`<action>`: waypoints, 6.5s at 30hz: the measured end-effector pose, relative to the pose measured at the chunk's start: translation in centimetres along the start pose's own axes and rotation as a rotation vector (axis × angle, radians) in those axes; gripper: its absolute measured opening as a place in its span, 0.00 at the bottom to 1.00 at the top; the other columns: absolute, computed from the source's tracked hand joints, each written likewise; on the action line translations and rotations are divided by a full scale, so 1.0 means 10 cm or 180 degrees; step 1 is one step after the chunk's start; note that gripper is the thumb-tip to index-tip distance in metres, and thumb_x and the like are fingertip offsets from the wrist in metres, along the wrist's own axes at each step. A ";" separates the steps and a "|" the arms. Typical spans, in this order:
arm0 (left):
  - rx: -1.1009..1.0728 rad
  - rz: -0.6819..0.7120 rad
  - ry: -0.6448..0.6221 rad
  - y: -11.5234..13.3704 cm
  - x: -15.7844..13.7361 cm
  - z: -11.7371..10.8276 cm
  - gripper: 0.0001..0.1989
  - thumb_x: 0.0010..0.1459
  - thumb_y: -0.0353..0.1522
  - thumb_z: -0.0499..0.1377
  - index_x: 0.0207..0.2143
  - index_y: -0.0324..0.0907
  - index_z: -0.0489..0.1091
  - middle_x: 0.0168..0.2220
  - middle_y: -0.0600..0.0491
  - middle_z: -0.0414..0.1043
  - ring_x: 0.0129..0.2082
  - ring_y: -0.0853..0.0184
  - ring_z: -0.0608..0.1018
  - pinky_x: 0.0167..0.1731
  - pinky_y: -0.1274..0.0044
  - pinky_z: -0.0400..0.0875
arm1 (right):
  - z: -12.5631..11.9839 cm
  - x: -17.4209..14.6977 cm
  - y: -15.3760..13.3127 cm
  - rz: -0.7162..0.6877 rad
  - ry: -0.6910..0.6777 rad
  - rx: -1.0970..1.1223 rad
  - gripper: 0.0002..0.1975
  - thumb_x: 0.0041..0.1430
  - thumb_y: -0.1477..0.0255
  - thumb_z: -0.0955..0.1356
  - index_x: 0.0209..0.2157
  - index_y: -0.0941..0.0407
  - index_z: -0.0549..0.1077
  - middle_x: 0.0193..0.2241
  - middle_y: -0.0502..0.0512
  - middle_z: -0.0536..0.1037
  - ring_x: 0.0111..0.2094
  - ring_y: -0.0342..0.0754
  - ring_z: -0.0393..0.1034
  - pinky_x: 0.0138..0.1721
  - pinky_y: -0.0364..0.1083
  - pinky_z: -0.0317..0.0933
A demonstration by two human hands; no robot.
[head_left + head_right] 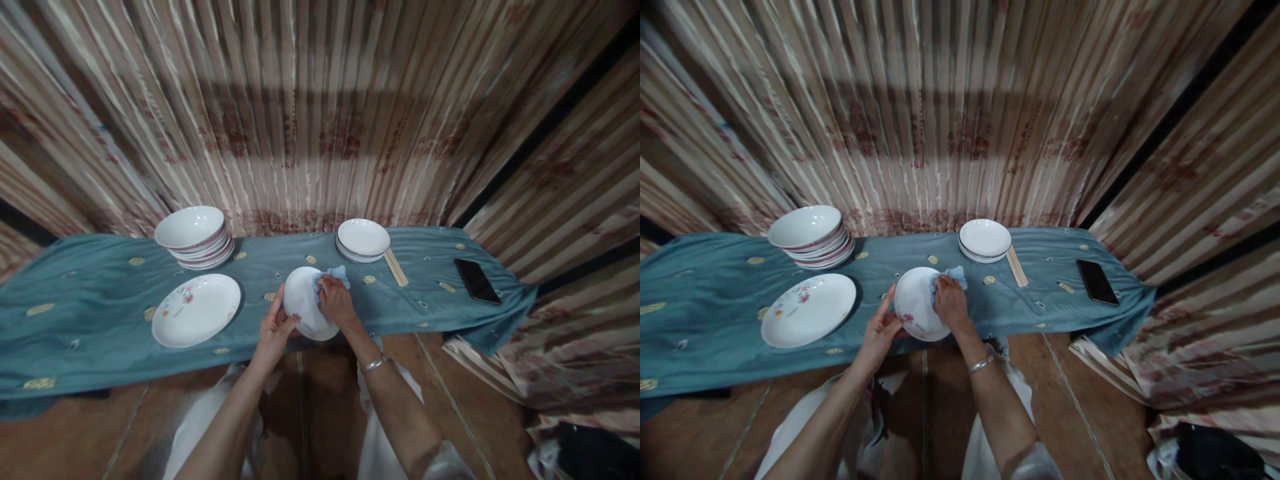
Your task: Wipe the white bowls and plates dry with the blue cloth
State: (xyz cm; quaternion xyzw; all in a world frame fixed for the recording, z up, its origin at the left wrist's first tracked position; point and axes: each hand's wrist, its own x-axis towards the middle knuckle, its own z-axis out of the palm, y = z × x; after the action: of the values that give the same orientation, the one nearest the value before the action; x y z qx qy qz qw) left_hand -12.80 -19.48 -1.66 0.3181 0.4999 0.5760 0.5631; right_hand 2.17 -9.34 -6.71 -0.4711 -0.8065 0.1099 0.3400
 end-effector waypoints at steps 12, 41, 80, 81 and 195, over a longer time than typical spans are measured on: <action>0.0063 0.0003 0.0032 -0.03 -0.02 0.01 0.53 0.40 0.37 0.69 0.67 0.45 0.48 0.38 0.51 0.78 0.32 0.62 0.78 0.29 0.72 0.76 | -0.47 -0.36 -0.04 0.0512 -0.1296 0.0057 0.09 0.50 0.76 0.67 0.33 0.53 0.78 0.35 0.54 0.81 0.38 0.51 0.74 0.41 0.47 0.64; 0.0036 0.0080 -0.0222 0.04 -0.03 0.09 0.52 0.40 0.39 0.69 0.66 0.45 0.49 0.41 0.46 0.78 0.33 0.58 0.78 0.29 0.71 0.74 | -0.10 -0.06 -0.03 0.0414 -0.0120 0.1491 0.12 0.54 0.78 0.64 0.37 0.53 0.75 0.43 0.53 0.78 0.48 0.47 0.70 0.53 0.50 0.61; 0.0238 -0.0061 -0.0115 0.02 -0.06 0.08 0.50 0.43 0.38 0.68 0.67 0.46 0.49 0.30 0.54 0.77 0.24 0.67 0.75 0.26 0.75 0.73 | -0.07 -0.05 -0.38 -0.0007 -0.0276 0.1222 0.30 0.61 0.75 0.59 0.65 0.59 0.50 0.67 0.59 0.47 0.68 0.50 0.39 0.67 0.54 0.42; 0.0170 -0.0100 -0.0112 0.03 -0.08 0.08 0.51 0.43 0.37 0.68 0.67 0.46 0.47 0.32 0.53 0.78 0.25 0.66 0.76 0.27 0.74 0.74 | -0.07 -0.05 -0.34 -0.0026 -0.0312 0.1077 0.30 0.61 0.75 0.58 0.65 0.60 0.51 0.67 0.60 0.48 0.68 0.50 0.39 0.67 0.54 0.42; -0.0813 -0.0001 0.0170 -0.18 0.02 -0.09 0.40 0.50 0.53 0.59 0.61 0.44 0.60 0.54 0.45 0.71 0.46 0.58 0.76 0.41 0.72 0.73 | -0.25 -0.15 -0.42 0.0387 -0.2280 0.2707 0.19 0.46 0.62 0.73 0.38 0.59 0.76 0.27 0.47 0.71 0.29 0.42 0.63 0.32 0.41 0.57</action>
State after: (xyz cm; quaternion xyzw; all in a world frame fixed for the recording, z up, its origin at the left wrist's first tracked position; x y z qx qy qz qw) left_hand -13.06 -19.76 -3.64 0.2283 0.4374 0.6432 0.5856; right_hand 1.43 -13.18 -3.44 -0.2713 -0.7276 0.5982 0.1978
